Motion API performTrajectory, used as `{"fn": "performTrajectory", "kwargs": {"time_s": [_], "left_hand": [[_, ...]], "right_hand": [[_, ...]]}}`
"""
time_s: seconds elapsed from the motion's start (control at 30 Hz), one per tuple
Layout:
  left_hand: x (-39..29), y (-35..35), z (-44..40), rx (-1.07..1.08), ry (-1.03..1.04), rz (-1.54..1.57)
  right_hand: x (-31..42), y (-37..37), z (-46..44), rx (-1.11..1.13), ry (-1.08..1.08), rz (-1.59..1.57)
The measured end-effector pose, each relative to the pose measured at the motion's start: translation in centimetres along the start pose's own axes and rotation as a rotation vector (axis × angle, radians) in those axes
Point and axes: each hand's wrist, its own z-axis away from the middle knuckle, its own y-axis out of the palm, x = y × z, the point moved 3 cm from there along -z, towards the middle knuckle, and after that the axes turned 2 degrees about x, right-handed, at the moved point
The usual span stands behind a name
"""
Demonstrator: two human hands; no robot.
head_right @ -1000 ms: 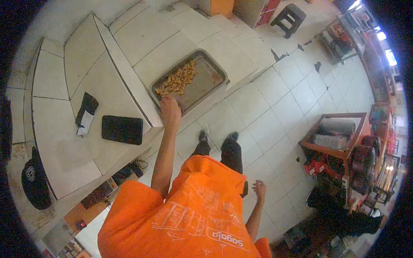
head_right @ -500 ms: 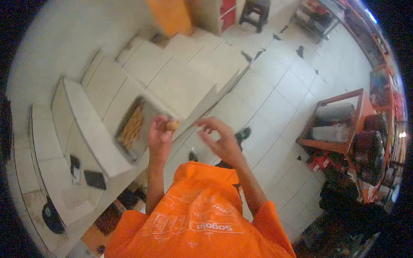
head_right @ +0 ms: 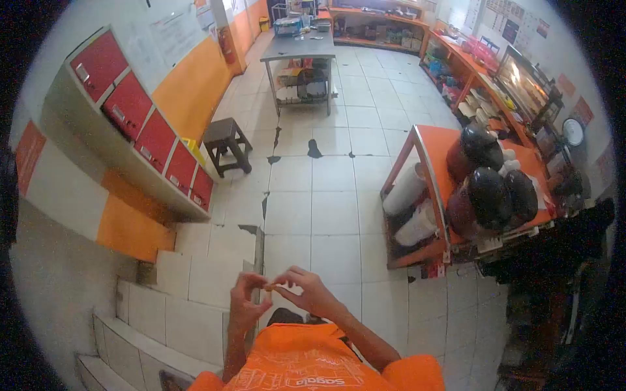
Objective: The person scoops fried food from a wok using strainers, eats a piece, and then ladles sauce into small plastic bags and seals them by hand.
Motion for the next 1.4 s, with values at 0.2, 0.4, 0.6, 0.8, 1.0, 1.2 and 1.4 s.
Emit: {"fn": "performTrajectory", "kwargs": {"time_s": [0.2,0.4,0.6,0.8,1.0,1.2,1.4], "left_hand": [[1.3,3.3,-13.7,0.075,0.073,-0.174],[7.6,6.3,-31.1,0.095,-0.003,-0.002],[6.7,9.5,-53.4,0.381,0.139,-0.030],[5.9,15.7,-74.7,0.665,0.136,0.071],[32.2,23.1,-95.4,0.500,-0.155,-0.233],[54.5,9.6,-86.2,0.693,-1.558,-0.518],[53.3,15.3,-91.3,0.283,-1.648,-0.148]], "right_hand": [[-6.7,-6.7,-7.8,-0.126,0.122,-0.040],[-16.3,-13.9,-20.9,-0.126,0.165,0.027],[-21.1,-26.5,-35.2,-0.278,0.244,0.078],[-28.1,-39.8,-44.2,-0.559,0.337,-0.051],[-52.5,-51.1,-45.3,-0.842,0.602,-0.116],[-72.3,-64.6,-42.7,-0.952,1.275,-0.086],[-93.7,-70.0,-41.0,-0.766,1.459,0.114]]}}
